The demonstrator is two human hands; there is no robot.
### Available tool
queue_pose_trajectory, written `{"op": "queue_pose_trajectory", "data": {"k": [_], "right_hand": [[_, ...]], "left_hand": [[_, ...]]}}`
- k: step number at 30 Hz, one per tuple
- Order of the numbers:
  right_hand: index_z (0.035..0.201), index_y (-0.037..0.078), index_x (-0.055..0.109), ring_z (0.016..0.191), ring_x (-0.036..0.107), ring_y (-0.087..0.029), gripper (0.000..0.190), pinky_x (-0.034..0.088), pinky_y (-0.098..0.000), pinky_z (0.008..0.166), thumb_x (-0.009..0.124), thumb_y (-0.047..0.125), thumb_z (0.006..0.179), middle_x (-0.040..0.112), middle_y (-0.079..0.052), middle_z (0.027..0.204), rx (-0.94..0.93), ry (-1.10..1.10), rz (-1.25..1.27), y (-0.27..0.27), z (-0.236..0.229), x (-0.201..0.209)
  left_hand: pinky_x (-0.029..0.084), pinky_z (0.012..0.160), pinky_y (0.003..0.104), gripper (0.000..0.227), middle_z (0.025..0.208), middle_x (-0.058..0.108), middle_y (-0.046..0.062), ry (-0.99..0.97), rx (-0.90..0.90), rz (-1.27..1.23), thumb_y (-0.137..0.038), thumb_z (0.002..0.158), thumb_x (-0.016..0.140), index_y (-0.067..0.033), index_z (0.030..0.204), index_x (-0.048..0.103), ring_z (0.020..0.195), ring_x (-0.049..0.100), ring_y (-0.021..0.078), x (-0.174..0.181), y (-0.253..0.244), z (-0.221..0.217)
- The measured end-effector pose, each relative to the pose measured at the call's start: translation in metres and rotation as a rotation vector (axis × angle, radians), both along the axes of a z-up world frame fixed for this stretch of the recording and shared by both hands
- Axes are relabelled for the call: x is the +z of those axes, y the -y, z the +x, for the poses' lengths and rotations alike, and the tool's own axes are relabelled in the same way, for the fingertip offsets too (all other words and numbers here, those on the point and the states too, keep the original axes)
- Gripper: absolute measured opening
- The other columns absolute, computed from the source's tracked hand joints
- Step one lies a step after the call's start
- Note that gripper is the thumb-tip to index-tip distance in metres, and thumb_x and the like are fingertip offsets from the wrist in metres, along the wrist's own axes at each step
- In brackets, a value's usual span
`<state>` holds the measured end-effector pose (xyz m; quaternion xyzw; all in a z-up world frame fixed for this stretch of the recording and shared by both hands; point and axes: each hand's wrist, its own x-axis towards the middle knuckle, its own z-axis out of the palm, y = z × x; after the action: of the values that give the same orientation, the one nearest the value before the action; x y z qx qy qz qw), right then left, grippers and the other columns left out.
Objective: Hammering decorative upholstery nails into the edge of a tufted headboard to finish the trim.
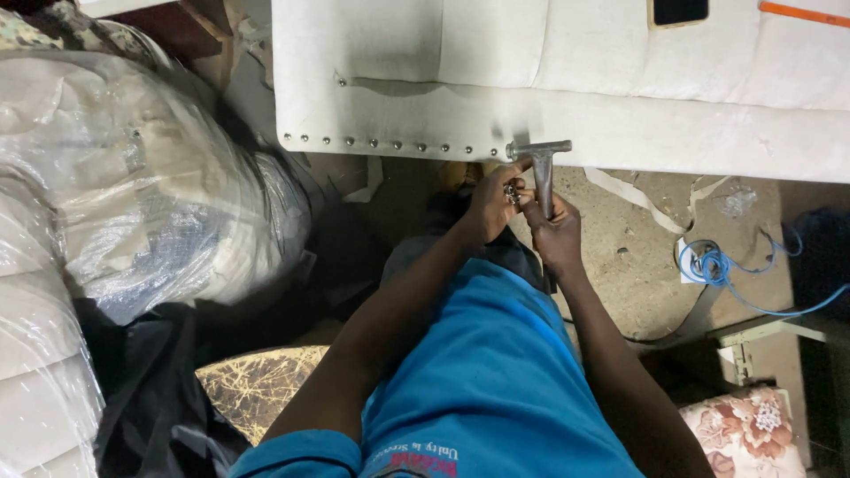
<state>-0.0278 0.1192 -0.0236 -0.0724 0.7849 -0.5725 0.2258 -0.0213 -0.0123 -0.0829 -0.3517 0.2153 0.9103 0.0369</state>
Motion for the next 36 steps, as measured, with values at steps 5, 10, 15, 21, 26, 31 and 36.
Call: {"op": "queue_pose_trajectory", "data": {"k": [5,10,15,21,26,31,36], "right_hand": [[0.099,0.008,0.069,0.035,0.047,-0.010,0.013,0.040,-0.0233,0.038,0.070,0.020,0.103,0.048,-0.002,0.050,-0.140,0.180,-0.120,0.020,-0.004,0.046],[0.094,0.009,0.065,0.035,0.044,-0.008,0.012,0.038,-0.0223,0.036,0.068,0.018,0.101,0.042,0.000,0.051,-0.201,0.258,-0.160,0.026,-0.037,0.028],[0.092,0.009,0.065,0.037,0.044,-0.006,0.016,0.036,-0.0217,0.033,0.070,0.022,0.099,0.043,0.002,0.053,-0.156,0.305,-0.063,0.048,-0.053,0.046],[0.093,0.007,0.068,0.037,0.044,-0.006,0.016,0.037,-0.0211,0.032,0.073,0.023,0.096,0.042,0.001,0.054,-0.135,0.355,-0.033,0.057,-0.059,0.046],[0.092,0.008,0.068,0.036,0.045,-0.007,0.015,0.037,-0.0211,0.031,0.076,0.021,0.093,0.043,0.000,0.055,-0.143,0.348,0.022,0.058,-0.067,0.041],[0.088,0.008,0.069,0.035,0.046,-0.008,0.015,0.036,-0.0233,0.029,0.079,0.020,0.092,0.045,-0.001,0.053,-0.147,0.311,0.036,0.061,-0.068,0.029],[0.082,0.011,0.067,0.035,0.045,-0.006,0.017,0.035,-0.0221,0.032,0.077,0.020,0.092,0.044,0.000,0.051,-0.203,0.252,0.077,0.073,-0.060,0.032]], "left_hand": [[0.039,0.051,0.029,0.041,0.071,0.039,-0.006,0.055,-0.136,-0.314,-0.036,0.100,0.071,-0.0025,0.124,0.068,0.056,0.043,0.0093,-0.033,0.007,0.015],[0.046,0.069,0.036,0.059,0.093,0.054,0.006,0.048,-0.098,-0.462,-0.048,0.092,0.082,-0.0068,0.129,0.064,0.075,0.053,0.0135,-0.063,0.005,0.008],[0.044,0.101,0.047,0.082,0.136,0.059,0.017,0.126,-0.080,-0.569,-0.055,0.090,0.081,-0.0027,0.147,0.054,0.116,0.058,0.0252,-0.025,0.008,0.003],[0.046,0.099,0.044,0.070,0.134,0.060,0.013,0.121,-0.072,-0.624,-0.051,0.093,0.079,-0.0068,0.143,0.058,0.112,0.057,0.0186,0.003,0.012,0.002],[0.043,0.093,0.044,0.064,0.115,0.059,0.010,0.065,-0.026,-0.596,-0.048,0.093,0.080,-0.0029,0.135,0.061,0.104,0.051,0.0144,-0.013,0.009,0.008],[0.041,0.088,0.040,0.057,0.107,0.057,0.007,0.079,0.001,-0.597,-0.047,0.092,0.080,-0.0027,0.124,0.063,0.100,0.047,0.0124,0.003,0.008,0.009],[0.040,0.078,0.039,0.042,0.082,0.056,0.003,0.118,-0.011,-0.610,-0.047,0.093,0.076,-0.0059,0.098,0.066,0.081,0.050,0.0132,0.025,0.013,0.007]]}}
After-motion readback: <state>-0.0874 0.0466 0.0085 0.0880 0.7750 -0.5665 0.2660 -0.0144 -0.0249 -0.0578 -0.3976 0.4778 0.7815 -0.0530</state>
